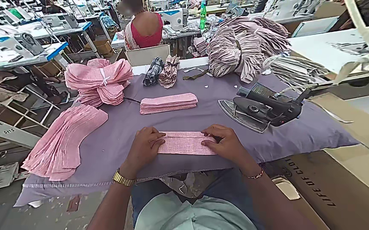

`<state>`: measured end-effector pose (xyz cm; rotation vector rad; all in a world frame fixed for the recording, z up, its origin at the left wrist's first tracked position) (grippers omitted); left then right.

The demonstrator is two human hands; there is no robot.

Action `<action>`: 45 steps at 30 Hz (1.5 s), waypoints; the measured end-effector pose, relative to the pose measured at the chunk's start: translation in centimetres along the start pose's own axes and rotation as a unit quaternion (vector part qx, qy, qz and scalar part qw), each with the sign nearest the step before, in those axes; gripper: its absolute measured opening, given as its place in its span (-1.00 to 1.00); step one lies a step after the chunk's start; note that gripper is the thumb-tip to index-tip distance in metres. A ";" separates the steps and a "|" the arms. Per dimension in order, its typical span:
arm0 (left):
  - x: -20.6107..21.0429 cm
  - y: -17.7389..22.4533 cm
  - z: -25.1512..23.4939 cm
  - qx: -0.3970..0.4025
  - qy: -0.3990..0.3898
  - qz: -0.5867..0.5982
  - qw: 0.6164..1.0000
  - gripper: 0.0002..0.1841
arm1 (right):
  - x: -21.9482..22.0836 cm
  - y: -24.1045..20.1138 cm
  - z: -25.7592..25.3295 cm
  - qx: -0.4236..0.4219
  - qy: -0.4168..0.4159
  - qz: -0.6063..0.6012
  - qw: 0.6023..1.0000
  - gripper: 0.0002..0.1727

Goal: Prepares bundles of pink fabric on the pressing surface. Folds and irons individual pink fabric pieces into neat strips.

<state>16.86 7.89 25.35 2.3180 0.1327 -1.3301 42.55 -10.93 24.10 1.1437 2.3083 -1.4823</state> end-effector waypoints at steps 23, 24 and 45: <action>-2.4 0.8 1.0 -0.018 0.096 0.170 0.981 -0.84 | -1.9 -2.0 1.5 -0.047 0.080 -0.068 0.993 -0.72; -2.4 0.8 0.9 -0.020 0.092 0.162 0.982 -0.83 | -1.9 -2.0 1.4 -0.044 0.081 -0.072 0.993 -0.72; 0.2 -2.5 -4.0 -0.210 -0.171 -0.118 0.955 -0.57 | -0.1 1.0 -3.7 0.217 -0.095 0.182 0.954 -0.58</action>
Point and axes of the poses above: each hand's wrist, its own z-axis away from the middle knuckle, its own x-axis out of the palm, y = z × x, the point moved 5 cm from there along -z, towards the middle knuckle, and after that the axes turned 6 degrees about -z, right-handed, at the moved point
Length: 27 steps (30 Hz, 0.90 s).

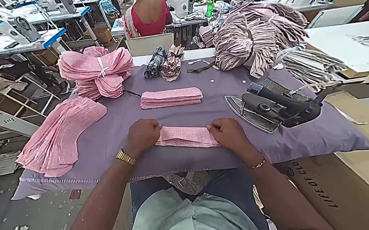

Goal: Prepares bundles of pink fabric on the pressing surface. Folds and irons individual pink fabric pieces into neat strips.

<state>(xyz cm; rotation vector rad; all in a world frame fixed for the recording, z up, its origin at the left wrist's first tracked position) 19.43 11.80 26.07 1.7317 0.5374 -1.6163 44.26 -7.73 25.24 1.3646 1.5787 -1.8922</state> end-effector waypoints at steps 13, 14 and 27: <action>-0.2 0.5 0.7 0.094 0.184 -0.074 0.976 -0.64 | 0.7 -0.1 1.8 -0.133 0.192 0.043 0.971 -0.69; -0.2 1.0 0.9 0.134 0.187 -0.061 0.971 -0.71 | 0.9 -0.4 2.0 -0.163 0.206 0.054 0.963 -0.71; 0.0 0.5 2.0 0.257 0.134 -0.003 0.957 -0.68 | -0.4 -0.6 4.4 -0.257 0.123 0.010 0.958 -0.65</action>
Point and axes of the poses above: each hand's wrist, its own z-axis away from the middle knuckle, its own x-axis out of the palm, y = z × x, the point moved 5 cm from there along -z, towards the middle knuckle, and after that the axes turned 6 degrees about -z, right-handed, at the moved point
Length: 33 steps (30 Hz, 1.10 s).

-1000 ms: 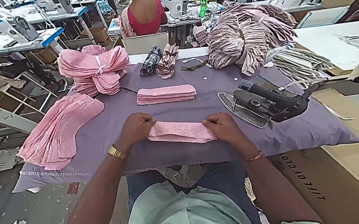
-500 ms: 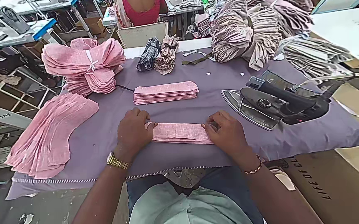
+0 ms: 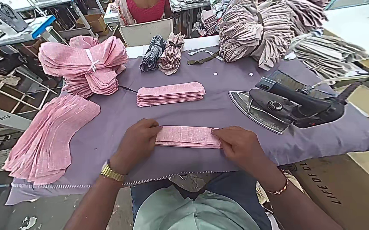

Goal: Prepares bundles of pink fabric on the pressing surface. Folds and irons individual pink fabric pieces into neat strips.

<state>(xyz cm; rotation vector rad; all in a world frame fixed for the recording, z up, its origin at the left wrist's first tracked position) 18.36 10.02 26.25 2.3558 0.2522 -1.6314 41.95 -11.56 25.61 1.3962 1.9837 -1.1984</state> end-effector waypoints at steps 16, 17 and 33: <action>-0.4 -2.1 3.6 0.062 0.016 0.141 0.988 -0.64 | -0.7 0.6 2.5 -0.116 0.013 -0.041 0.992 -0.73; -0.4 -1.9 3.5 0.061 0.020 0.126 0.990 -0.64 | -0.5 0.3 2.6 -0.124 0.018 -0.020 0.992 -0.73; -0.5 -1.9 2.1 -0.041 0.043 0.218 0.974 -0.75 | 0.4 1.0 1.5 0.103 0.078 -0.079 0.989 -0.73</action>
Point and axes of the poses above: each hand's wrist, its own z-axis away from the middle knuckle, its own x-axis out of the palm, y = z × x, the point moved 5 cm from there along -z, towards the middle knuckle, and after that the axes turned 6 degrees about -z, right-handed, at the moved point
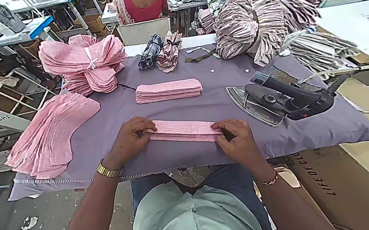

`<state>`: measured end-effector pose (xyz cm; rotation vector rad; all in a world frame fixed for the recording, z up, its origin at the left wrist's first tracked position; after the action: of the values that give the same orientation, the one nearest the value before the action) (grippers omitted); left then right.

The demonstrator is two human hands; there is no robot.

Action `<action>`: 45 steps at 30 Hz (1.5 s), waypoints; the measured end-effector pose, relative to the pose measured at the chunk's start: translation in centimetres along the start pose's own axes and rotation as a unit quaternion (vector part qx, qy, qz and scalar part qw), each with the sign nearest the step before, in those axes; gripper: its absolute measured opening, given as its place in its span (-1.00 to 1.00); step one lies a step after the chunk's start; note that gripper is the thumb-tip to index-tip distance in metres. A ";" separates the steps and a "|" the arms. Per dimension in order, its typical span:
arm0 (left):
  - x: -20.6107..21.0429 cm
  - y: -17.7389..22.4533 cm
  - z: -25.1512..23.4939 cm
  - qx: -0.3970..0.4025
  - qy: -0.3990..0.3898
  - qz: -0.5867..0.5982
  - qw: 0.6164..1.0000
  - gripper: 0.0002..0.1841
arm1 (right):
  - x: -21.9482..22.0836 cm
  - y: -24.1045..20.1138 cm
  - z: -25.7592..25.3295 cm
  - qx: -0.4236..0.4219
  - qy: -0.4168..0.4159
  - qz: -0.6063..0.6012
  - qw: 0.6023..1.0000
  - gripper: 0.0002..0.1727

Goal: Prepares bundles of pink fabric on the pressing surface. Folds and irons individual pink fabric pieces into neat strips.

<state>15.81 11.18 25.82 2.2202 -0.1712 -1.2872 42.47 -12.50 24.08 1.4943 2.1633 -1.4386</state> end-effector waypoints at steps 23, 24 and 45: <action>0.4 2.2 -0.6 0.098 -0.128 -0.251 0.955 -0.61 | 0.4 -2.3 0.3 -0.072 -0.073 0.181 0.978 -0.73; 0.5 2.4 -0.7 0.107 -0.138 -0.265 0.948 -0.57 | 0.2 -2.4 0.4 -0.065 -0.089 0.185 0.977 -0.71; 2.8 4.4 -1.7 0.071 -0.274 -0.370 0.885 -0.11 | -13.1 4.7 -10.4 0.021 -0.018 0.300 0.953 -0.29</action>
<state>19.40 7.11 26.66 2.0331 0.4384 -2.3684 56.50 -12.85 34.29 1.8948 1.4580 -1.2716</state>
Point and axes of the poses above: each hand's wrist, its own z-axis away from the middle knuckle, its own x-axis out of the palm, y = z × x, the point moved 5 cm from there along -z, towards the middle knuckle, and after that the axes turned 6 degrees about -z, right-handed, at the moved point
